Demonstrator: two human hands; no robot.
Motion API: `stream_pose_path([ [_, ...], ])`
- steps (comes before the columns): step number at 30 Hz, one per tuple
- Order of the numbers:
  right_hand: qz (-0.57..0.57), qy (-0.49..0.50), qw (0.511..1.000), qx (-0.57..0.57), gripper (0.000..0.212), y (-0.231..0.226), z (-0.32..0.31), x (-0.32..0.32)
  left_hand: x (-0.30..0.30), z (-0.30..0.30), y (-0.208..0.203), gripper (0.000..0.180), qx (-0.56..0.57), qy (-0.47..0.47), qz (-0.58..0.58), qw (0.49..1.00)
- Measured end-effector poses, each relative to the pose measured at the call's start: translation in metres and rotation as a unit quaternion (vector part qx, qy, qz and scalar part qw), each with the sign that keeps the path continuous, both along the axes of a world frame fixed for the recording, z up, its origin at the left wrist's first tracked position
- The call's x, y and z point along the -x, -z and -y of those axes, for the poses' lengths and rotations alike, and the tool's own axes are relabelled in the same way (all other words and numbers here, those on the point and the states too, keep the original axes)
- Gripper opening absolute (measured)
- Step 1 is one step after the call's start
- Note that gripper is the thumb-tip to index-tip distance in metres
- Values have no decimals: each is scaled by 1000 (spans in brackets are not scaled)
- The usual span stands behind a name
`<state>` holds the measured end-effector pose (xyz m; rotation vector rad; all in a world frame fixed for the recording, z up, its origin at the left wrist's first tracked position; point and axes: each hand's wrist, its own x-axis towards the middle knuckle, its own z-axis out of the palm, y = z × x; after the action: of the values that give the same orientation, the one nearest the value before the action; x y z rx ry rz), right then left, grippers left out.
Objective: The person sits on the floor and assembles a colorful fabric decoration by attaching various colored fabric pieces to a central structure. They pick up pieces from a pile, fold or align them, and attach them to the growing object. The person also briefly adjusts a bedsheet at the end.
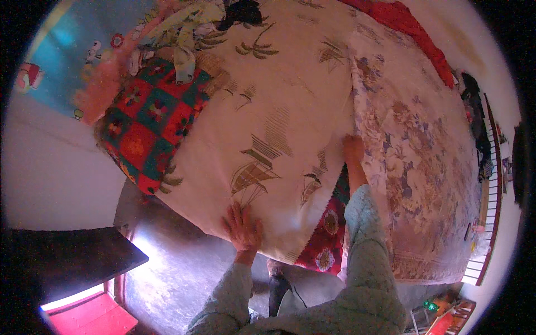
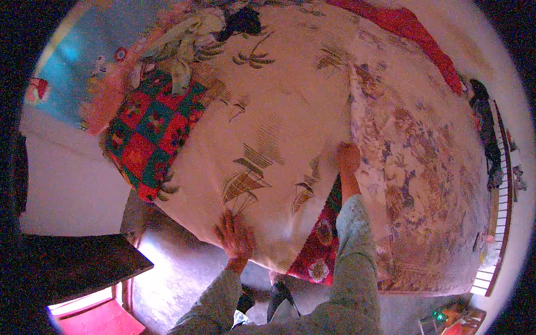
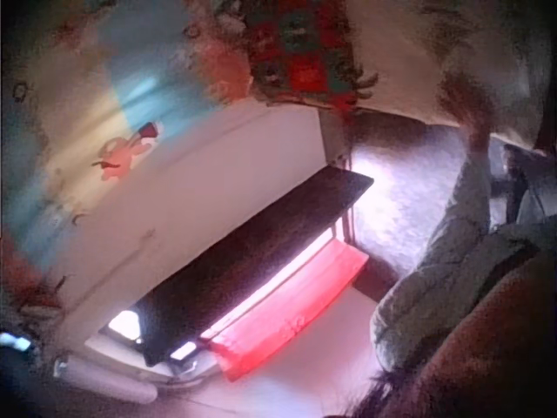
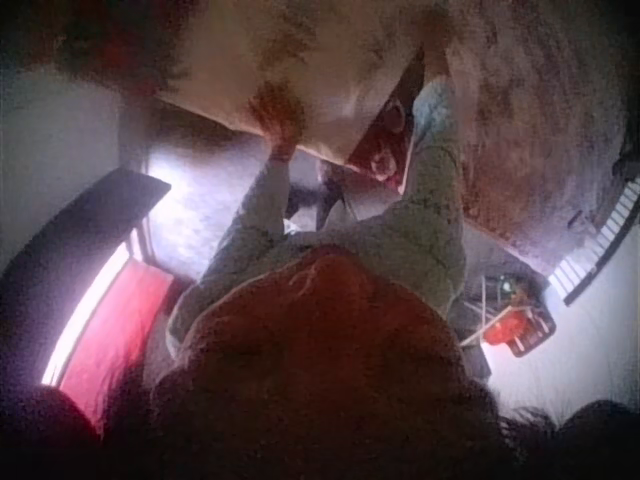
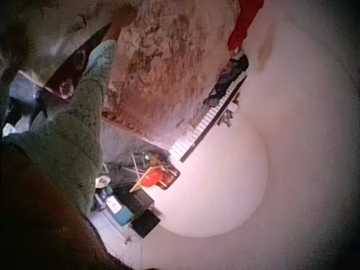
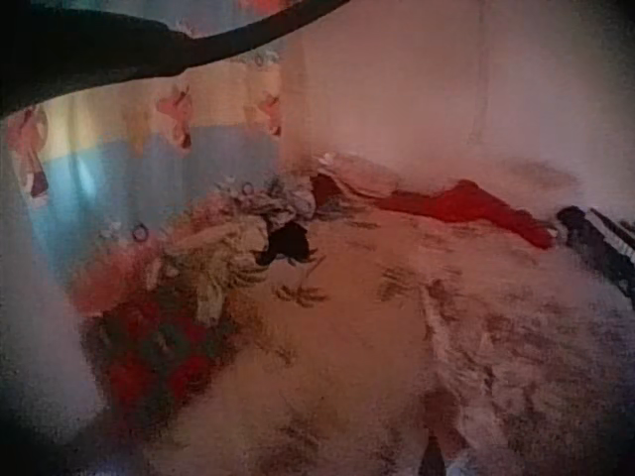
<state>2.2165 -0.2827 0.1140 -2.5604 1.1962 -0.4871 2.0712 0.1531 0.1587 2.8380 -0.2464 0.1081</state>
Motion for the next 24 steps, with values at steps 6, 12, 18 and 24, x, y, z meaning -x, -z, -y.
stream_pose_path([
  [6,-6,-11,1000,-10,37,-45,-22,-2,1,2,-2,60,-8,-6,-33,999],
  [12,-136,-58,977,155,43,-55,-41,20,1,0,1,62,-11,5,-17,1000],
  [18,-73,53,996,28,52,-52,-25,16,-4,0,-5,60,-14,4,-50,999],
  [24,-80,80,986,-123,46,-40,4,0,-4,-2,3,58,-27,16,-50,998],
])
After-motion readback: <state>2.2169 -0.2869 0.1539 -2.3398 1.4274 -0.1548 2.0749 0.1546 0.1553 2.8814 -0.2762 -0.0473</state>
